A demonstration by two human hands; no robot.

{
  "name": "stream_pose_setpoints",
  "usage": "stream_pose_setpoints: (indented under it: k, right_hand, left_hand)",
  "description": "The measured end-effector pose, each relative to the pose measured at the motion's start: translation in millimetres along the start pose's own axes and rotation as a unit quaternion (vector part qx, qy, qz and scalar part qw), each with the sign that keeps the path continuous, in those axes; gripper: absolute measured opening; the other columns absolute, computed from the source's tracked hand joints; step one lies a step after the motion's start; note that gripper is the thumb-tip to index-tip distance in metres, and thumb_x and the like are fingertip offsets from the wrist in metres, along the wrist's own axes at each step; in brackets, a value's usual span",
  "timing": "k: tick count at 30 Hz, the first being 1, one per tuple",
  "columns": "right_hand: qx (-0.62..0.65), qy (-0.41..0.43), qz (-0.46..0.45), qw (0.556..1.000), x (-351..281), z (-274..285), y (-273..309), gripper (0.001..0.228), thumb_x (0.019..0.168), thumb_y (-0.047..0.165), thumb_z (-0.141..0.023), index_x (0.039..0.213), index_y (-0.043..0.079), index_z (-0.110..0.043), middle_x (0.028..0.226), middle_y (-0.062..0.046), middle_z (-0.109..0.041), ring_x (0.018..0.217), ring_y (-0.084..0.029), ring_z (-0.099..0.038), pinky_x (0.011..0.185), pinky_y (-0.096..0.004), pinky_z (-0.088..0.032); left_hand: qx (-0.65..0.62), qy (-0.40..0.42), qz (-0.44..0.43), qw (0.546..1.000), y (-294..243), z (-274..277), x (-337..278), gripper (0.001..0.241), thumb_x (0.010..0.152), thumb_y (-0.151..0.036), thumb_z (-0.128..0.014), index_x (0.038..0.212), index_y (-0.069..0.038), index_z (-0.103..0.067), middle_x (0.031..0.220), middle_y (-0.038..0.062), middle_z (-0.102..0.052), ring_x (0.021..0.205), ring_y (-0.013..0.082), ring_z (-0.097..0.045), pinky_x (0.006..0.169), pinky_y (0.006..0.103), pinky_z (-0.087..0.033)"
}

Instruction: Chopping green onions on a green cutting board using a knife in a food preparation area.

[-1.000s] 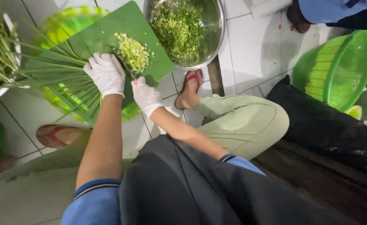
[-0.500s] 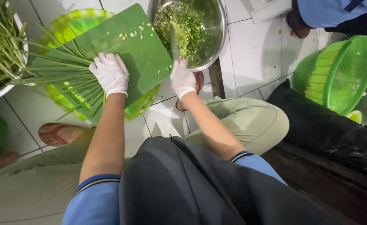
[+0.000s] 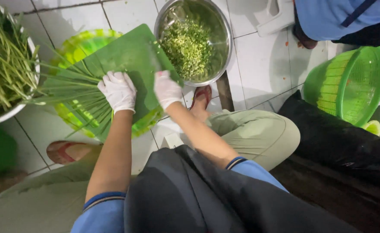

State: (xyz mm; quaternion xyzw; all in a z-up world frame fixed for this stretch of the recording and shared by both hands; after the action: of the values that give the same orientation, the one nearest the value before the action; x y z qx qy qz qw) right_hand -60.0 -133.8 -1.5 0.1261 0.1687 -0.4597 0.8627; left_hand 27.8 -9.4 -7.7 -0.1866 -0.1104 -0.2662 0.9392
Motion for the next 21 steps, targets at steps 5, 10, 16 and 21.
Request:
stream_pose_setpoints:
  k: [5, 10, 16, 21]
  right_hand:
    - [-0.164, -0.155, 0.132, 0.965, 15.9, -25.6, -83.8, 0.033, 0.089, 0.012, -0.037, 0.116, 0.006, -0.055, 0.105, -0.022, -0.056, 0.061, -0.031, -0.068, 0.052, -0.046, -0.054]
    - [-0.337, -0.033, 0.268, 0.902, -69.2, 33.4, -33.6, 0.030, 0.095, 0.013, -0.029, 0.114, 0.002, -0.050, 0.099, -0.015, -0.055, 0.085, -0.036, -0.066, 0.082, -0.043, -0.053]
    - [-0.145, -0.037, 0.201, 0.968, -53.2, 29.5, -68.5, 0.019, 0.093, 0.027, -0.035, 0.096, 0.017, -0.051, 0.078, -0.006, -0.058, 0.064, -0.030, -0.068, 0.055, -0.047, -0.055]
    - [-0.022, -0.064, -0.032, 0.997, 50.7, -7.6, -143.0, 0.033, 0.096, 0.044, -0.031, 0.108, 0.014, -0.038, 0.076, -0.007, -0.062, 0.073, -0.034, -0.069, 0.067, -0.048, -0.055]
  left_hand:
    - [0.003, -0.010, -0.003, 1.000, 0.2, 0.7, 1.3, 0.015, 0.086, -0.024, -0.057, 0.080, -0.013, -0.049, 0.083, 0.005, -0.049, 0.081, 0.0240, -0.050, 0.076, 0.0410, -0.039]
    - [-0.005, -0.003, -0.007, 1.000, -0.7, -2.2, -0.3, 0.014, 0.088, -0.023, -0.057, 0.081, -0.012, -0.050, 0.086, 0.006, -0.051, 0.083, 0.0243, -0.050, 0.078, 0.0411, -0.038]
    - [-0.015, 0.027, 0.009, 0.999, 0.9, -6.2, 0.4, 0.015, 0.088, -0.021, -0.059, 0.083, -0.010, -0.050, 0.088, 0.007, -0.051, 0.086, 0.0262, -0.050, 0.082, 0.0433, -0.038]
    - [-0.006, 0.040, 0.016, 0.999, 1.4, -8.9, -0.7, 0.015, 0.089, -0.022, -0.059, 0.084, -0.012, -0.049, 0.087, 0.006, -0.049, 0.087, 0.0251, -0.049, 0.082, 0.0428, -0.037]
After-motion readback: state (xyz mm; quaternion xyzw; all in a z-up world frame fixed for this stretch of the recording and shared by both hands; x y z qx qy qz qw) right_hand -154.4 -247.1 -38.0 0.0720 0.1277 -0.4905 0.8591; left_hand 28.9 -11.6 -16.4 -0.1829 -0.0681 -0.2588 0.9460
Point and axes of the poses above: each hand's wrist, its own x-axis towards the middle knuckle, its own z-axis out of the back of the hand, y = z × x, the point moved 3 cm from there along x, towards the middle knuckle
